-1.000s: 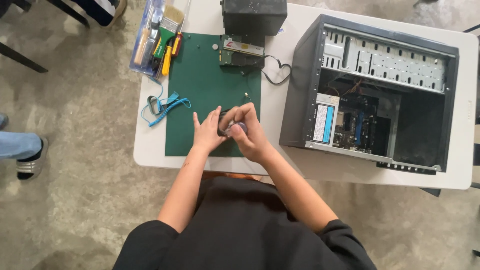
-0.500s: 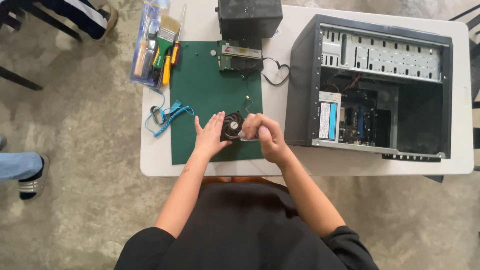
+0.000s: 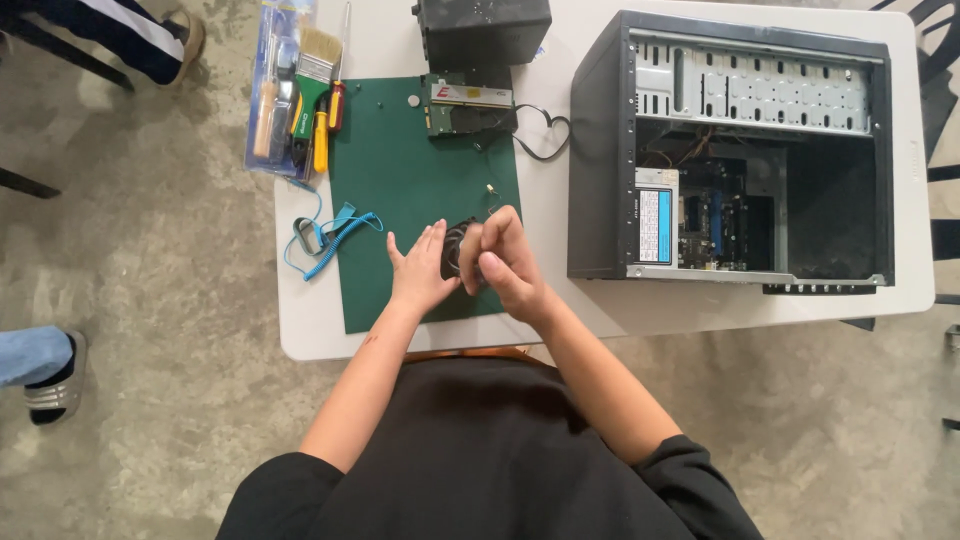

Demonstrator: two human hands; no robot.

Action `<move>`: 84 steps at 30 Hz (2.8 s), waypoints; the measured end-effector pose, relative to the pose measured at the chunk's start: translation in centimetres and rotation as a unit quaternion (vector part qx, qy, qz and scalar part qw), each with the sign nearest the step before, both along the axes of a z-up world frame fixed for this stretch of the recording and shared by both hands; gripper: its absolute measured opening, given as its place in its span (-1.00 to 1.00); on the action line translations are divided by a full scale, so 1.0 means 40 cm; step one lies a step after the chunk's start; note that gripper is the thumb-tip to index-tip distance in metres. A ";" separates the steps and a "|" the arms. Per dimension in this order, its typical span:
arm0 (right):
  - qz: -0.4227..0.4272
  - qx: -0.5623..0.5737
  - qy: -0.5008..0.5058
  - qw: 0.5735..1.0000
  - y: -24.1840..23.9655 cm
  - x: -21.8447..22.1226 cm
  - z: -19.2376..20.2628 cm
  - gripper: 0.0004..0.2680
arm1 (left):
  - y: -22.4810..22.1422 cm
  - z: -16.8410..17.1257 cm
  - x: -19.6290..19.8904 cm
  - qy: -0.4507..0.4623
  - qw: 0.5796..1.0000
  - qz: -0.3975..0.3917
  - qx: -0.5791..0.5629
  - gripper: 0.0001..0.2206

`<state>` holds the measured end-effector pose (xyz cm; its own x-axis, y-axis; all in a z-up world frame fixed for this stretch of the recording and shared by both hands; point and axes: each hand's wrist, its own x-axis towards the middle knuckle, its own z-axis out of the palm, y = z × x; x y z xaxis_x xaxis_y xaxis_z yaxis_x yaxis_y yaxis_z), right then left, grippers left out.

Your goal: Disassembling and inspecting a computer cooling fan and heatsink assembly using a screwdriver on a repair bench.

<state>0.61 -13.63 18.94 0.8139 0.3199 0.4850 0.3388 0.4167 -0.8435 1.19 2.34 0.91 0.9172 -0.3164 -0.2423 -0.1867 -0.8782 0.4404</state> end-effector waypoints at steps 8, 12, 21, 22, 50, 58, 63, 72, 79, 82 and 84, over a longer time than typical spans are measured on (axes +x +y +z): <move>-0.133 -0.272 -0.048 0.952 -0.053 0.001 0.062 -0.71 | 0.060 0.255 -0.002 0.109 0.960 -0.086 -0.242 -0.03; -0.142 -0.296 -0.122 0.937 -0.075 0.020 0.031 -0.68 | 0.039 0.318 0.004 0.047 0.869 -0.165 -0.463 -0.50; -0.166 -0.310 -0.158 0.923 -0.078 0.009 0.028 -0.66 | 0.014 0.306 -0.009 -0.074 0.895 -0.153 -0.413 -0.77; -0.166 -0.310 -0.158 0.923 -0.079 0.001 0.057 -0.66 | 0.017 0.307 -0.013 -0.074 0.895 -0.153 -0.413 -0.77; -0.288 -0.616 -0.318 0.661 -0.025 -0.086 0.135 -0.84 | -0.010 -0.048 -0.043 -0.065 0.993 0.072 -0.073 -0.09; -0.281 -0.614 -0.337 0.656 -0.028 -0.084 0.149 -0.83 | -0.015 -0.050 -0.048 -0.056 0.992 0.080 -0.075 -0.09; -0.244 -0.621 -0.321 0.673 -0.035 -0.077 0.133 -0.81 | -0.015 -0.038 -0.042 -0.042 0.994 0.081 -0.066 -0.10; -0.193 -0.621 -0.340 0.679 -0.033 -0.078 0.105 -0.83 | -0.015 -0.093 -0.037 -0.028 0.995 0.076 -0.054 -0.11; -0.140 -0.613 -0.350 0.694 -0.032 -0.077 0.138 -0.81 | -0.015 -0.071 -0.039 -0.031 0.995 0.074 -0.053 -0.16; -0.119 -0.613 -0.354 0.696 -0.040 -0.084 0.155 -0.81 | -0.016 -0.042 -0.048 -0.021 0.995 0.078 -0.059 -0.14; -0.066 -0.623 -0.347 0.698 -0.049 -0.082 0.161 -0.86 | -0.016 -0.016 -0.047 -0.002 0.996 0.075 -0.049 -0.16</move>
